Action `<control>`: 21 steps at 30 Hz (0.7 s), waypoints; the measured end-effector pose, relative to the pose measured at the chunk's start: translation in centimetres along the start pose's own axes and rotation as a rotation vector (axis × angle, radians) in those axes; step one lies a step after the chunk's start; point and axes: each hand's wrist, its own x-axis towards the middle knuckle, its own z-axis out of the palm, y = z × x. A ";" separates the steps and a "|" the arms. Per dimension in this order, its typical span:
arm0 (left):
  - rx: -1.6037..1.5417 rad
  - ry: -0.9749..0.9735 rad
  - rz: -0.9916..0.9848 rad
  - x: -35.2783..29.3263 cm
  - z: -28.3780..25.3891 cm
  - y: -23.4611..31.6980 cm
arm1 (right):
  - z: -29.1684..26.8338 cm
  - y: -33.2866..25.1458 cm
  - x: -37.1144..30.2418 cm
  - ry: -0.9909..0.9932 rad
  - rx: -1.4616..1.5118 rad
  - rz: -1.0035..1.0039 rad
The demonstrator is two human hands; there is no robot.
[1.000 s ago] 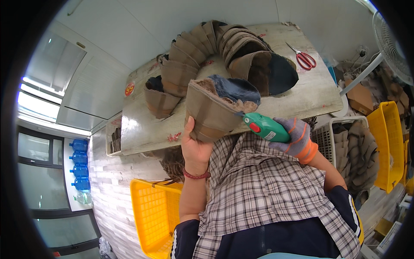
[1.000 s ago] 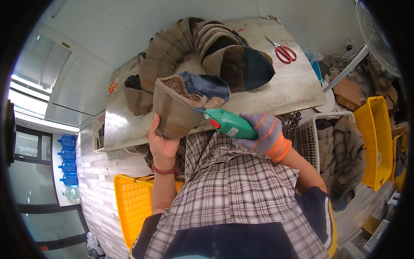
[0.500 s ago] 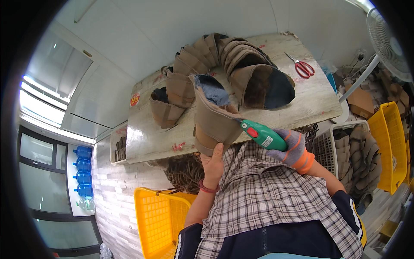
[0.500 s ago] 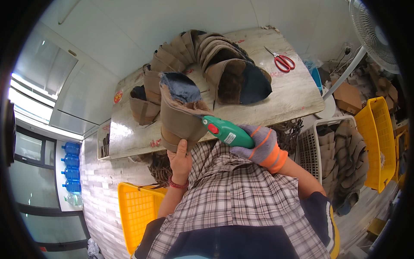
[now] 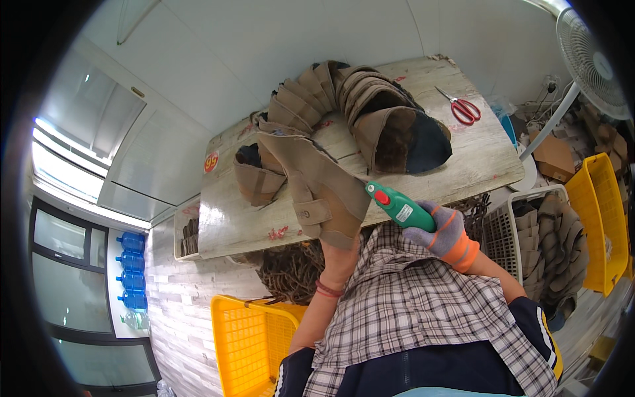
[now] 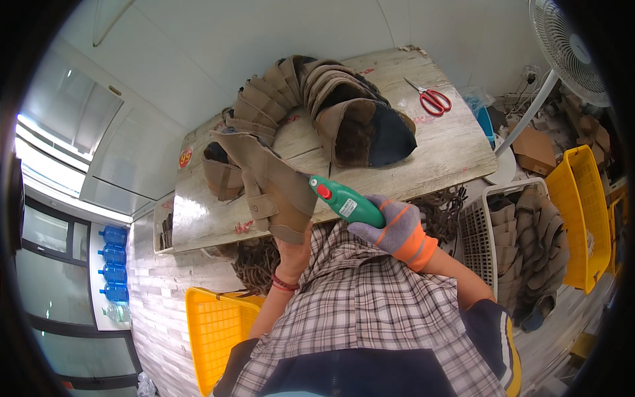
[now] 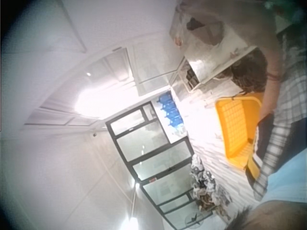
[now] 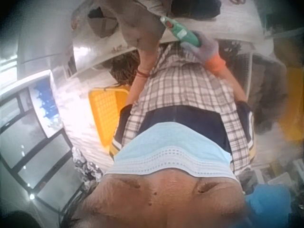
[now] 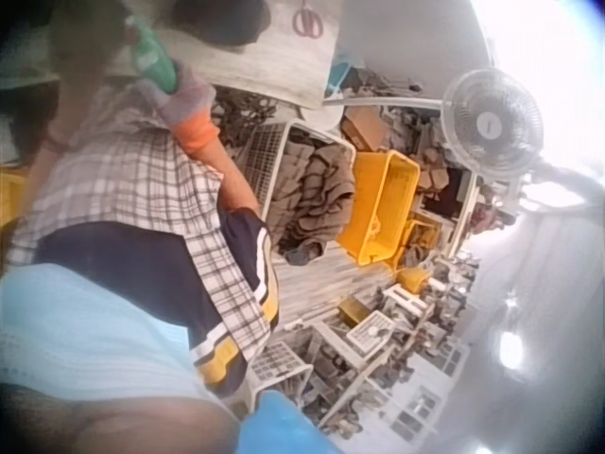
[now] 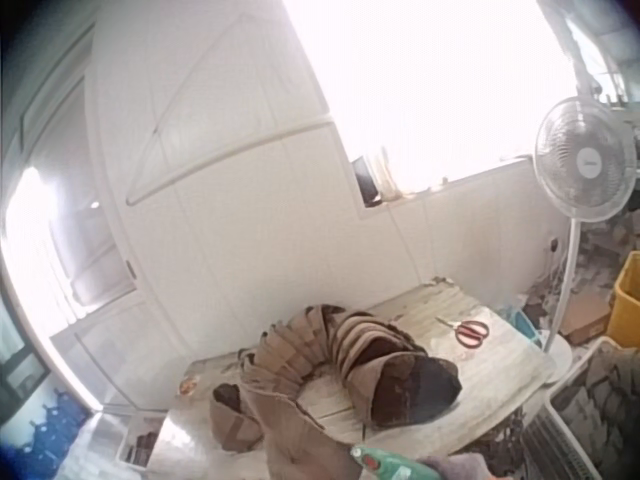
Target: The person uses a green electric trimmer to cut the edges of beige fabric pieces on a white table. They handle the fabric with their left hand and operate the tool with their right, repeatedly trimming and placing the pieces back on the table.
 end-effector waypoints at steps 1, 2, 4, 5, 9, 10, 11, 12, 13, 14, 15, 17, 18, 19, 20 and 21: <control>0.030 -0.030 0.028 -0.2 0.1 -0.2 | 0.0 -0.1 0.0 -0.009 0.047 0.040; 0.059 -0.060 0.056 -0.3 0.2 -0.3 | -0.1 -0.4 0.1 -0.017 0.094 0.080; 0.064 -0.125 0.074 -0.1 0.4 0.0 | -0.2 -0.6 0.1 -0.020 0.177 0.151; 0.067 -0.157 0.083 -0.1 0.6 0.2 | -0.3 -0.6 0.2 -0.016 0.216 0.179; 0.041 -0.217 0.103 -1.2 1.4 0.5 | -0.2 -0.2 0.5 0.047 0.279 0.180; 0.037 -0.239 0.119 -1.7 1.7 0.3 | 0.0 0.1 0.6 0.063 0.292 0.191; 0.033 -0.260 0.134 -2.2 1.8 0.1 | 0.1 0.4 0.8 0.078 0.305 0.202; 0.082 -0.294 0.118 -3.0 1.2 0.2 | 0.3 0.7 1.1 0.078 0.323 0.210; 0.131 -0.328 0.100 -3.9 0.4 0.2 | 0.5 0.8 1.6 0.078 0.346 0.236; 0.163 -0.370 0.103 -4.0 -0.1 0.1 | 0.4 1.3 2.0 0.105 0.362 0.268; 0.169 -0.338 0.117 -4.0 -1.0 -0.3 | 0.2 1.6 2.2 0.132 0.378 0.299; -0.246 0.017 -0.236 -4.7 -3.2 -1.4 | -0.7 2.4 2.0 0.201 0.214 0.276; -0.147 0.159 -0.314 -4.9 -4.9 -3.0 | -1.3 3.0 1.9 0.232 0.135 0.261; -0.061 0.304 -0.400 -5.4 -6.6 -4.7 | -1.5 5.0 1.6 0.274 0.082 0.213; 0.540 0.227 -0.206 -5.5 -9.7 -7.1 | -1.6 6.7 1.1 0.314 0.028 0.173; 0.675 0.189 -0.260 -5.8 -12.2 -9.5 | -2.0 6.1 0.9 0.299 0.058 0.243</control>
